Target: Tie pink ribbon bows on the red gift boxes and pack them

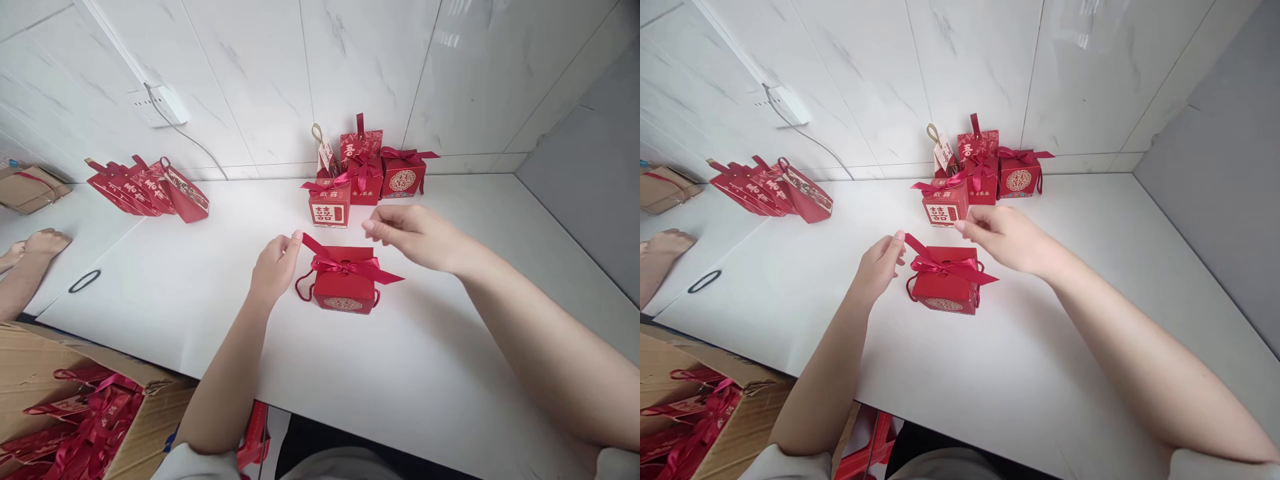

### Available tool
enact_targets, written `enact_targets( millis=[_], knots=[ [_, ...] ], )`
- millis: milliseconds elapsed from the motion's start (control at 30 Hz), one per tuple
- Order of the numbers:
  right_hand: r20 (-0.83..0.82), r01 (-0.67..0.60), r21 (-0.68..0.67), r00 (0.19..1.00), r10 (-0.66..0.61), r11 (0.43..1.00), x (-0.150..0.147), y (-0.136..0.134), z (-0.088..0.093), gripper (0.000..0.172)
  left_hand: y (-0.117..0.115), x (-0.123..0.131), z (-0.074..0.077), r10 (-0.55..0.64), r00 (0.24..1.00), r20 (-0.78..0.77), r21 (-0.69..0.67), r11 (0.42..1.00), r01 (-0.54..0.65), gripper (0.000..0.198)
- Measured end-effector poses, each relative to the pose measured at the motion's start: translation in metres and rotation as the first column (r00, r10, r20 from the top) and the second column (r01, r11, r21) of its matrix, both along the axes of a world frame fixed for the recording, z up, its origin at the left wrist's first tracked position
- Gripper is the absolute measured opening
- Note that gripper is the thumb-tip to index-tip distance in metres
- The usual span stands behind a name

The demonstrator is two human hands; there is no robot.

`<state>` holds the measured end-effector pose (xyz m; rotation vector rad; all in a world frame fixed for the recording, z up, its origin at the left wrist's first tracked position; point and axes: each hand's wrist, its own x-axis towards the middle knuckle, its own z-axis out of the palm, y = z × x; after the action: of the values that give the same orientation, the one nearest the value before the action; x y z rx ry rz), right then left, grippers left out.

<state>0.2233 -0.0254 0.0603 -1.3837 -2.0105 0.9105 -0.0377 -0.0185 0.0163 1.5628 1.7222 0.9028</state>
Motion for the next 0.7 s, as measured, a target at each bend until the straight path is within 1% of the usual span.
enact_targets(
  millis=[33,67,133,200,233,300,400,467,533,633,700],
  knots=[
    [0.044,0.017,-0.063,0.999,-0.014,0.998,0.006,0.001,0.003,0.049,0.0,-0.002,0.001,-0.037,0.999,-0.024,-0.031,0.999,0.037,0.05],
    [0.09,0.012,-0.138,0.996,0.0,0.99,0.011,0.001,0.005,0.053,-0.001,-0.002,0.003,-0.09,0.996,-0.021,-0.078,0.993,0.088,0.053],
    [0.169,-0.042,-0.289,0.981,0.094,0.956,0.017,0.002,0.007,0.056,-0.003,-0.001,0.008,-0.195,0.98,0.04,-0.178,0.964,0.199,0.058],
    [0.2,-0.115,-0.38,0.958,0.203,0.918,0.018,0.002,0.006,0.054,-0.007,0.003,0.014,-0.274,0.954,0.118,-0.246,0.923,0.295,0.057],
    [0.191,-0.151,-0.397,0.951,0.242,0.905,0.017,0.002,0.006,0.053,-0.008,0.004,0.017,-0.306,0.94,0.15,-0.266,0.903,0.337,0.055],
    [0.116,-0.221,-0.397,0.951,0.288,0.891,0.014,0.003,0.004,0.052,-0.01,0.007,0.02,-0.352,0.914,0.203,-0.283,0.872,0.399,0.049],
    [-0.032,-0.279,-0.381,0.957,0.289,0.881,0.009,0.006,0.0,0.047,-0.011,0.008,0.021,-0.376,0.893,0.248,-0.29,0.851,0.438,0.045],
    [-0.084,-0.273,-0.375,0.962,0.261,0.886,0.008,0.008,-0.002,0.042,-0.01,0.007,0.019,-0.364,0.897,0.251,-0.3,0.851,0.43,0.048],
    [-0.114,-0.255,-0.368,0.967,0.228,0.894,0.007,0.009,-0.003,0.04,-0.01,0.008,0.017,-0.339,0.907,0.248,-0.297,0.865,0.404,0.051],
    [-0.16,-0.237,-0.378,0.969,0.189,0.895,0.005,0.009,-0.004,0.038,-0.01,0.01,0.015,-0.32,0.911,0.26,-0.26,0.885,0.385,0.046],
    [-0.218,-0.226,-0.404,0.965,0.147,0.886,0.003,0.009,-0.006,0.036,-0.011,0.01,0.015,-0.339,0.901,0.27,-0.228,0.887,0.401,0.042]
  ],
)
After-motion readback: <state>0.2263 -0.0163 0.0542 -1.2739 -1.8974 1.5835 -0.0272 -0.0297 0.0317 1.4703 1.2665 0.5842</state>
